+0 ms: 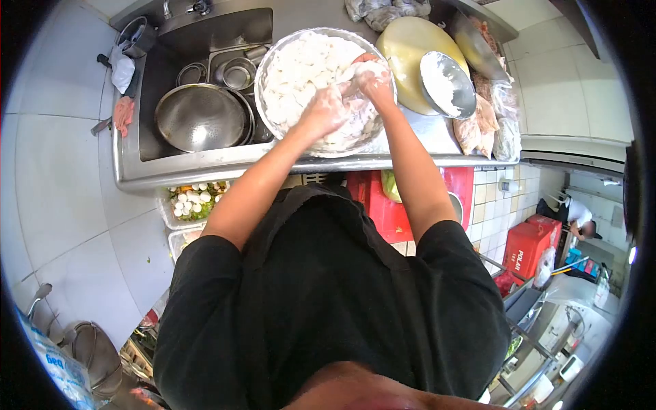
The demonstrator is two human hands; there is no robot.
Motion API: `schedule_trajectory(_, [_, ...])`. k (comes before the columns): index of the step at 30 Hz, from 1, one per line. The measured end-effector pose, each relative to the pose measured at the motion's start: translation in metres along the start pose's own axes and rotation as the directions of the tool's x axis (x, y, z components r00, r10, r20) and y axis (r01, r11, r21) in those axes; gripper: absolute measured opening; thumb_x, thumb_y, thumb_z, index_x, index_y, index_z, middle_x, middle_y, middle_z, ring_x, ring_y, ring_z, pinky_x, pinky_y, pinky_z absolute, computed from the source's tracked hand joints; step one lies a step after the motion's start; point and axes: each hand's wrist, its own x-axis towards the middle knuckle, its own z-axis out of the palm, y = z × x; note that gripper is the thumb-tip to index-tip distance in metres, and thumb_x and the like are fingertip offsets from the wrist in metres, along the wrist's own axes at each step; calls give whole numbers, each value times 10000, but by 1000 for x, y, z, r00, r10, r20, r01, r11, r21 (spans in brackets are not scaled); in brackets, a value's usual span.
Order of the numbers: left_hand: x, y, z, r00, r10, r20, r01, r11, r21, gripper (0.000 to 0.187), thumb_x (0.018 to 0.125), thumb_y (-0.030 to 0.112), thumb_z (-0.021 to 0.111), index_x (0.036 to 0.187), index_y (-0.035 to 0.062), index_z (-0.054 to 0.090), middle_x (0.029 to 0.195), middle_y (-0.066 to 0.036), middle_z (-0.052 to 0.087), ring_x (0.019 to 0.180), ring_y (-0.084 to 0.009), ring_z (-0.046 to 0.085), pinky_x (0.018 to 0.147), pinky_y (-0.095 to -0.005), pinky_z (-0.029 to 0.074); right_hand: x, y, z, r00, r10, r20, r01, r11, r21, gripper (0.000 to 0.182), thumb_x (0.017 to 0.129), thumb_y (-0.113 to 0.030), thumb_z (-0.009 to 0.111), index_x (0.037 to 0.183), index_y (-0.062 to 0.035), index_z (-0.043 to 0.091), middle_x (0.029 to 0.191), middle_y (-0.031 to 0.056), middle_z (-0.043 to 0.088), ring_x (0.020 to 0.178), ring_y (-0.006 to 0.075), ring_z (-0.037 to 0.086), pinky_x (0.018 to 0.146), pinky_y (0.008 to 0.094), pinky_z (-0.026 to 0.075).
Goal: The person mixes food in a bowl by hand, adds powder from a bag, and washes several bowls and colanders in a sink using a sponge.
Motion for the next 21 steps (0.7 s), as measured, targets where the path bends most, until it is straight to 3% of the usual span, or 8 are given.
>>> schedule_trajectory(4, [-4,-8,33,983,2,-184,0,1000,14,452,869,238,500,1211,-56,468,1088,-312,538,1043,-435,513,904,-427,412,-1,-7,21,973,-132,-189,113,988,-108,208,743,-71,554,946,-38,584,812,62,594,818,149,596,659,287,472])
schedule_trajectory(5, [3,-29,45,965,54,-255,-30,995,97,397,872,212,487,1165,-55,492,1020,-314,559,984,-426,543,868,-438,426,-3,-13,33,961,261,-89,-187,855,484,216,750,-63,552,962,-31,574,829,60,586,816,149,595,672,277,468])
schedule_trajectory(6, [5,-38,46,980,67,-188,-19,969,248,332,856,206,495,1061,-46,566,1004,-308,575,964,-414,564,841,-440,450,-6,-22,40,836,509,207,-412,331,849,225,756,-56,550,978,-25,565,846,58,578,814,149,594,684,268,465])
schedule_trajectory(8, [13,-52,40,994,25,-103,14,933,359,288,844,205,504,966,-23,631,938,-293,598,905,-397,592,798,-454,470,-8,-22,37,890,352,289,-455,666,591,350,763,-62,590,1105,1,544,969,78,581,811,141,581,725,265,472])
schedule_trajectory(11, [33,-59,15,988,-153,-21,152,949,277,276,838,244,531,965,24,638,839,-264,621,822,-376,615,764,-468,471,-3,-26,5,894,121,431,-165,984,65,399,751,-159,636,1127,-41,575,1039,100,587,894,180,569,787,283,463])
schedule_trajectory(14, [33,-40,-35,962,-268,-49,271,926,262,316,810,346,582,936,76,688,878,-230,643,843,-342,633,763,-425,494,7,-12,-29,809,-40,586,294,892,-345,370,740,-343,633,1016,-98,659,1110,149,598,1055,251,536,887,352,431])
schedule_trajectory(17, [18,-63,-66,965,-261,14,205,789,579,394,823,409,546,957,60,669,951,-181,654,894,-285,635,787,-397,496,12,40,-30,681,38,731,606,531,-592,428,756,-461,600,963,-94,672,1070,153,618,1089,257,524,904,398,424])
schedule_trajectory(21, [-22,-44,-71,866,-397,305,17,632,774,589,786,562,540,923,4,669,960,-173,657,904,-306,632,773,-394,500,-39,15,-17,516,284,808,641,497,-584,501,782,-562,544,1001,-131,671,1087,161,605,1079,298,526,944,361,404])
